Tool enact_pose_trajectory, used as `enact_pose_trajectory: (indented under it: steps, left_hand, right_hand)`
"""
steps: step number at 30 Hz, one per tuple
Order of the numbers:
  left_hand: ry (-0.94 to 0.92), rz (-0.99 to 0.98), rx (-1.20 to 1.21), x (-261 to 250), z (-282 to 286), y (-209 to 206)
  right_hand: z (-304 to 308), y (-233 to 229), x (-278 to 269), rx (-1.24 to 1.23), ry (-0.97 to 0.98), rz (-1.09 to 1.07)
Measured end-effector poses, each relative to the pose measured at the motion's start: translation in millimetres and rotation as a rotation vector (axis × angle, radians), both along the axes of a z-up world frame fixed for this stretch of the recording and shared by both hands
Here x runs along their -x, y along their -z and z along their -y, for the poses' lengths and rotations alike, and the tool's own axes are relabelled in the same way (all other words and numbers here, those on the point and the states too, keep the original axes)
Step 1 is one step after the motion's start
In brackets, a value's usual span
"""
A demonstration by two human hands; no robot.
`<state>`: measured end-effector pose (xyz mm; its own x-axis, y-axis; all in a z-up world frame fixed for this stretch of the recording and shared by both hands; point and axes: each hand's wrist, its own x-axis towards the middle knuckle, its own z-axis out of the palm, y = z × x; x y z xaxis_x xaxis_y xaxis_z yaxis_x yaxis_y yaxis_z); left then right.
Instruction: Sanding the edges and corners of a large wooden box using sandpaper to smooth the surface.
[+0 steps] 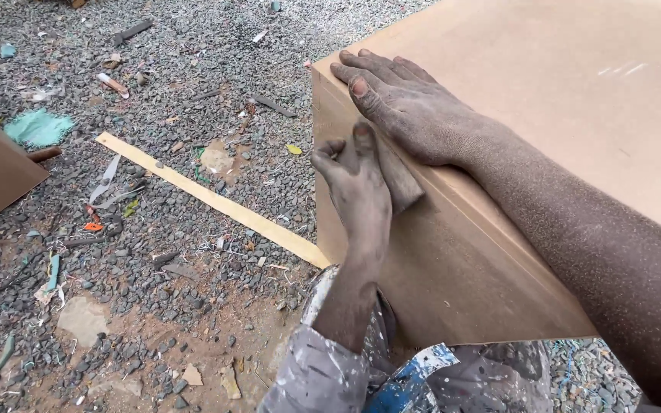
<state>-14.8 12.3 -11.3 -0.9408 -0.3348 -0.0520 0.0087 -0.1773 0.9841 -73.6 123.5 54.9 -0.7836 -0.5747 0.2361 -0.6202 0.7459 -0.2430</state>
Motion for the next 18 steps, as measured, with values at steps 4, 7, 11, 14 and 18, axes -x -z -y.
enact_pose_trajectory:
  steps: [4,7,11,14,18]
  left_hand:
    - [-0.003,-0.089,0.128,30,20,12]
    - [-0.134,-0.055,0.111,126,59,14]
    - [0.009,-0.039,0.147,28,20,4]
    - [0.098,0.025,0.195,10,13,7]
    - [-0.017,-0.012,0.011,75,43,7]
  right_hand:
    - [4,1,6,-0.007,0.047,0.052]
    - [4,-3,4,0.025,0.029,0.008]
    - [5,-1,7,0.037,0.057,0.04]
    - [4,-2,7,0.033,0.017,0.04]
    - [7,4,-2,0.018,0.069,0.081]
